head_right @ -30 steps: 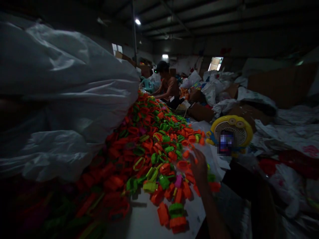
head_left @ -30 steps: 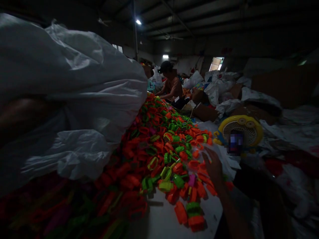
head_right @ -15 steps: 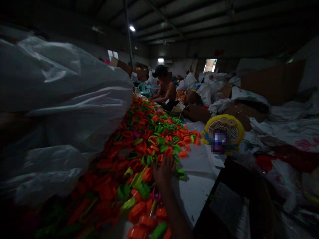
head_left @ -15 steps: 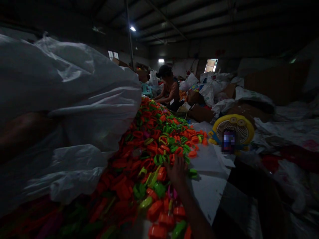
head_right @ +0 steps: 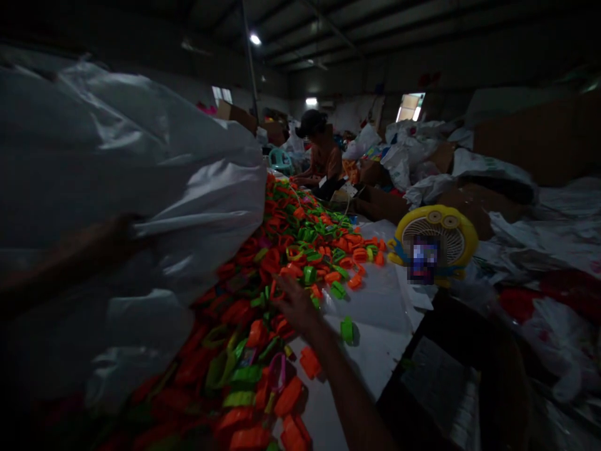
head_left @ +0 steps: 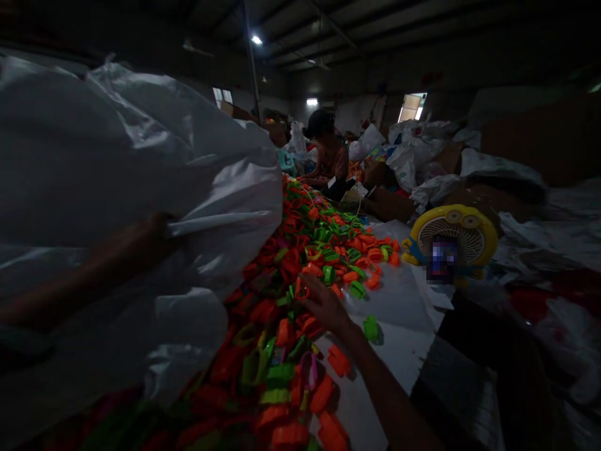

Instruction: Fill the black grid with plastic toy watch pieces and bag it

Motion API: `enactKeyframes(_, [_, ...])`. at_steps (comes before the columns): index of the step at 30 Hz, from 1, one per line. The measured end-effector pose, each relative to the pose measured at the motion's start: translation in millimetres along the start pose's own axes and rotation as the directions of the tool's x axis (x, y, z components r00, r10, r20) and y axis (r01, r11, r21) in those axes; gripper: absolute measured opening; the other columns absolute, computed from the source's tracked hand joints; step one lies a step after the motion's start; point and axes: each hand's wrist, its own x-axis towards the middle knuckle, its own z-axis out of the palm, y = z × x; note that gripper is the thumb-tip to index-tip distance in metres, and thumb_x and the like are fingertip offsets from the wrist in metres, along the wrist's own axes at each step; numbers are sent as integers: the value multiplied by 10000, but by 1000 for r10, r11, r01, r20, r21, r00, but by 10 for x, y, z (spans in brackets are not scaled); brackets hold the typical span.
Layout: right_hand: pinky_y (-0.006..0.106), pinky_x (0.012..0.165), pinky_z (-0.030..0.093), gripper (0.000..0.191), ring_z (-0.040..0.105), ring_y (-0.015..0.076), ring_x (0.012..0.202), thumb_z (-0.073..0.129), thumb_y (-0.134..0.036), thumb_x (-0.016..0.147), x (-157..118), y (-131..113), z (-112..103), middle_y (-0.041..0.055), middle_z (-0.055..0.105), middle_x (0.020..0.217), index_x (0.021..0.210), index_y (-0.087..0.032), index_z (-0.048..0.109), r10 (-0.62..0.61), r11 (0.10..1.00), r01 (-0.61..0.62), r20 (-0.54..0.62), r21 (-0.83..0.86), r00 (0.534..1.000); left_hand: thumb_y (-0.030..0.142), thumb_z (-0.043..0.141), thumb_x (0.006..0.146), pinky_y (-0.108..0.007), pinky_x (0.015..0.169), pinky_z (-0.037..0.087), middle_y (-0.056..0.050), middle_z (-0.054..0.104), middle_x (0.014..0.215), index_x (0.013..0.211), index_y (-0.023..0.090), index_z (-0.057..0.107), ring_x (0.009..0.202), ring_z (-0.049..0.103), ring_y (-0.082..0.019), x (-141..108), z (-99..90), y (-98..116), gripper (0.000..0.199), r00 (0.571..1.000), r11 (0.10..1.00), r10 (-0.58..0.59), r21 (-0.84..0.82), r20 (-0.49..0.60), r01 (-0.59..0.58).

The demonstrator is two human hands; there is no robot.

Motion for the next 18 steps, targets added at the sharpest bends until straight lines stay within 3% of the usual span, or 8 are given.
enactKeyframes(2, [303, 884, 502, 465, 620, 172, 1043, 491, -250, 863, -102, 239, -246, 47, 640, 1197, 1326, -262, 530, 105, 987, -122, -160, -101, 982, 484, 274, 890, -366, 781, 474, -199, 586, 1240, 1347, 103, 392, 1037, 619, -305, -102, 8, 186, 607, 998, 998, 45, 43, 32, -47])
enactKeyframes(4, [333, 863, 495, 386, 622, 199, 976, 428, -253, 868, -242, 509, -485, 98, 670, 1098, 1188, -170, 625, 187, 962, -230, -260, -147, 947, 461, 298, 908, -416, 897, 435, -201, 555, 1291, 1410, 118, 332, 1098, 589, -311, -251, -26, 372, 609, 990, 986, 132, 92, 50, -136])
enactKeyframes(7, [414, 879, 451, 323, 591, 257, 926, 485, -277, 803, -508, 896, -775, 156, 667, 985, 1012, -112, 668, 272, 908, -358, -346, -215, 898, 546, 427, 875, -547, 1084, 206, -207, 472, 1391, 1480, 176, 235, 1282, 445, -345, -567, -104, 562, 735, 969, 954, 243, 171, 36, -245])
enactKeyframes(11, [457, 929, 393, 363, 534, 303, 1032, 626, -366, 723, -812, 1268, -930, 152, 626, 1034, 1011, -148, 666, 298, 861, -413, -363, -298, 883, 735, 698, 545, -640, 1064, -124, -217, 169, 1550, 1486, 298, 217, 1437, 99, -402, -1074, -159, 553, 1143, 907, 850, 408, 317, 109, -420])
enactKeyframes(13, [427, 908, 403, 366, 538, 284, 1028, 630, -390, 736, -880, 1398, -921, 127, 609, 1063, 1038, -187, 662, 282, 837, -405, -343, -368, 896, 666, 803, 408, -661, 1036, -167, -177, 114, 1559, 1478, 382, 160, 1440, 56, -399, -1294, -191, 459, 1280, 867, 771, 455, 397, 203, -498])
enactKeyframes(14, [409, 886, 414, 350, 549, 270, 1001, 616, -397, 754, -891, 1452, -907, 115, 607, 1057, 1039, -200, 660, 274, 824, -401, -339, -399, 900, 579, 842, 417, -656, 1041, -168, -142, 104, 1563, 1473, 419, 87, 1446, 39, -370, -1385, -218, 395, 1308, 866, 746, 455, 441, 208, -498])
enactKeyframes(16, [387, 852, 428, 323, 566, 254, 955, 586, -403, 782, -888, 1539, -872, 106, 613, 1027, 1024, -201, 658, 259, 811, -395, -340, -432, 904, 401, 839, 540, -644, 1064, -142, -88, 44, 1570, 1444, 455, -98, 1456, -4, -306, -1524, -298, 235, 1303, 895, 742, 438, 531, 78, -410])
enactKeyframes(18, [383, 841, 433, 323, 569, 257, 955, 558, -420, 803, -877, 1589, -840, 108, 620, 1020, 1017, -199, 657, 243, 809, -384, -341, -446, 908, 358, 737, 693, -664, 1072, -75, -77, -26, 1575, 1421, 443, -203, 1453, -46, -302, -1595, -391, 26, 1192, 933, 829, 313, 531, -178, -177])
